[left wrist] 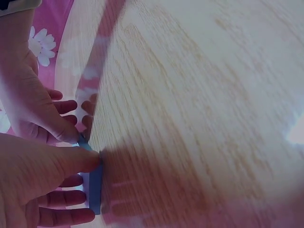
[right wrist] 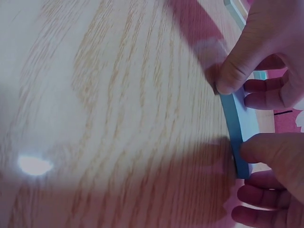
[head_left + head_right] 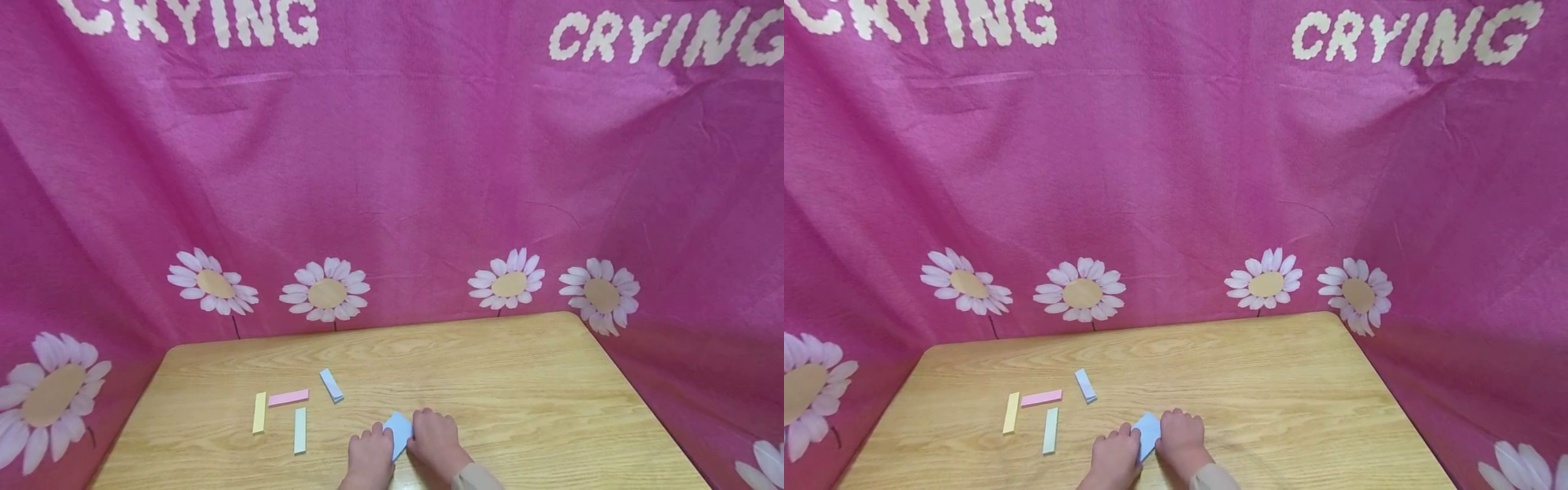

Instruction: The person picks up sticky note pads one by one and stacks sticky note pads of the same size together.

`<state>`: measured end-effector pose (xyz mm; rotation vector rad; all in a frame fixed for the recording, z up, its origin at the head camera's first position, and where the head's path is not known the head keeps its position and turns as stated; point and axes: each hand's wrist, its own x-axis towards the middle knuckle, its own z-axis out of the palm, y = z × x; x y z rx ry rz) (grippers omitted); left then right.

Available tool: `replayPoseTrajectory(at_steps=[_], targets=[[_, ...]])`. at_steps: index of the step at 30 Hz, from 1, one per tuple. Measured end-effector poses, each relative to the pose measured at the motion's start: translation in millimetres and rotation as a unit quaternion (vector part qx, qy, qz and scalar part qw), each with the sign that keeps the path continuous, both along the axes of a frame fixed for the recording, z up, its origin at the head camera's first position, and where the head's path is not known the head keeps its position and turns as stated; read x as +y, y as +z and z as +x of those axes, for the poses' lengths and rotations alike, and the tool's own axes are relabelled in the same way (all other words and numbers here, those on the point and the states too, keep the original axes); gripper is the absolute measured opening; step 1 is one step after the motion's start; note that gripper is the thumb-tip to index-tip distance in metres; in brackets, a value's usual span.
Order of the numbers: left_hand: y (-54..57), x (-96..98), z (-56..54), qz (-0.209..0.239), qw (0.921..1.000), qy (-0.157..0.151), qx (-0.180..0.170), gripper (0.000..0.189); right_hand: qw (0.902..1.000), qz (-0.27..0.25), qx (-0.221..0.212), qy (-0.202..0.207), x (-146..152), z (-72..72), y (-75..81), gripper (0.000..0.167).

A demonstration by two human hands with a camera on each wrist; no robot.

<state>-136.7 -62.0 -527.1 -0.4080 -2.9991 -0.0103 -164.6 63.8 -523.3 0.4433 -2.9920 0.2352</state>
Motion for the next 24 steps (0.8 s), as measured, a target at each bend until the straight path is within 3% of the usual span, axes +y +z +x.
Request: replayPoseTrajectory(at_steps=[6,11,18,24], targets=[[-2.3,0.8,-1.1,-0.015,0.9998,0.005,-0.008,0.014,0.9999,0.014,0.004,-0.004,0.3,3.6,-1.6,0.022],[-1.5,-0.6,-2.9,-0.043,0.9990,-0.004,-0.014,0.011,0.9995,0.025,-0.015,-0.007,-1.4,7.6,-2.4,0.025],[-1.0,-2.6,-2.7,-0.041,0.9988,-0.013,0.023,0.004,0.9985,0.049,-0.022,-0.011,-3.6,13.7,-4.7,0.029],[-6.5,-7.7,-3.7,-0.044,0.9963,-0.038,0.064,0.006,0.9995,0.011,-0.031,0.003,1.5,18.4,-4.8,0.034]])
